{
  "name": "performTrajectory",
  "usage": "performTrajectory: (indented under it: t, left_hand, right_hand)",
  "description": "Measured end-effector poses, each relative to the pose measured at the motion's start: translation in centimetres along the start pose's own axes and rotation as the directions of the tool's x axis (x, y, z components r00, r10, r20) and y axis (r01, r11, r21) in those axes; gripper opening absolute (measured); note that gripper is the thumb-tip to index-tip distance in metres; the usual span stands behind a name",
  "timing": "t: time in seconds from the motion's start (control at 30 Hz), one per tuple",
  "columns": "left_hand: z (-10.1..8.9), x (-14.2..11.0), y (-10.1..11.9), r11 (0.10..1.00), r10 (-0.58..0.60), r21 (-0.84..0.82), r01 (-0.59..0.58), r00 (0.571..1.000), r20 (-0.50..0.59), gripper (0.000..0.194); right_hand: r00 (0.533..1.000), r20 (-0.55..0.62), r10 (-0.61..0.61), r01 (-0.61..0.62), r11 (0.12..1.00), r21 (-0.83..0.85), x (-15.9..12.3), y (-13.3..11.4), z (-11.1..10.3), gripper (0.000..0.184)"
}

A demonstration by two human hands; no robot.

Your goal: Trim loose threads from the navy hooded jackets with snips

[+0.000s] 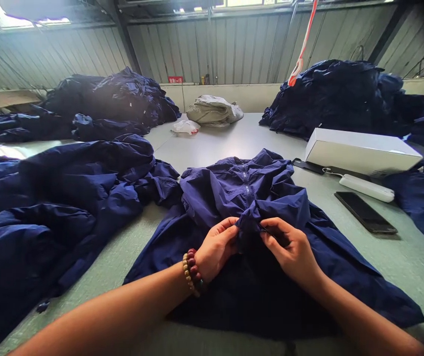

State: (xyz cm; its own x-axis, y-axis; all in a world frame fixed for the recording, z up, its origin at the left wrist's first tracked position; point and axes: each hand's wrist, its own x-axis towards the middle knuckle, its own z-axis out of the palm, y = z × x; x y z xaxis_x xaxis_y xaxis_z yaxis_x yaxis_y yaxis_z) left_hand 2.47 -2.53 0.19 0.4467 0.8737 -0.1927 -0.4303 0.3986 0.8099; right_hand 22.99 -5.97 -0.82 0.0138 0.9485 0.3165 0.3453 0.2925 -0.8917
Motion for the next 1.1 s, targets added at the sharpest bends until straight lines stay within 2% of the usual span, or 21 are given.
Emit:
performTrajectory:
  t: [0.17,0.47,0.6,0.77,0.87,0.97,1.1]
  left_hand:
    - [0.3,-0.2,0.1,0.999,0.029,0.035,-0.027,0.998,-0.055,0.041]
    - [0.5,-0.5,0.4,0.999,0.016,0.052,-0.014,1.0,-0.023,0.037]
    - [0.4,-0.3,0.6,0.998,0.007,0.061,-0.008,1.0,0.014,0.035]
    - [-0.1,0.0,0.8,0.999,-0.041,-0.012,0.042,0.997,0.073,0.032]
    - [-0.5,0.2,1.0,0.99,-0.069,-0.117,0.082,0.992,0.11,0.021]
    - [-0.8,0.3,1.2,0.969,-0.089,-0.218,0.115,0.988,0.125,0.013]
    - [-0.9,0.0,1.5,0.952,-0.111,-0.266,0.151,0.981,0.158,0.011]
  right_hand:
    - [0.999,-0.008,0.037,-0.036,0.994,0.108,0.0,0.1,0.1,0.025]
    - [0.993,0.043,0.112,-0.118,0.975,0.188,0.3,-0.1,0.0,0.029]
    - [0.97,0.128,0.209,-0.24,0.91,0.339,0.6,0.4,-0.1,0.039]
    - [0.914,0.243,0.324,-0.404,0.762,0.506,0.9,0.5,-0.5,0.044]
    - [0.881,0.374,0.288,-0.465,0.671,0.578,1.2,0.4,-0.9,0.043]
    - [0.839,0.499,0.217,-0.513,0.624,0.59,1.5,0.5,-1.1,0.041]
    - [0.813,0.565,0.142,-0.525,0.598,0.605,1.5,0.7,-1.1,0.04]
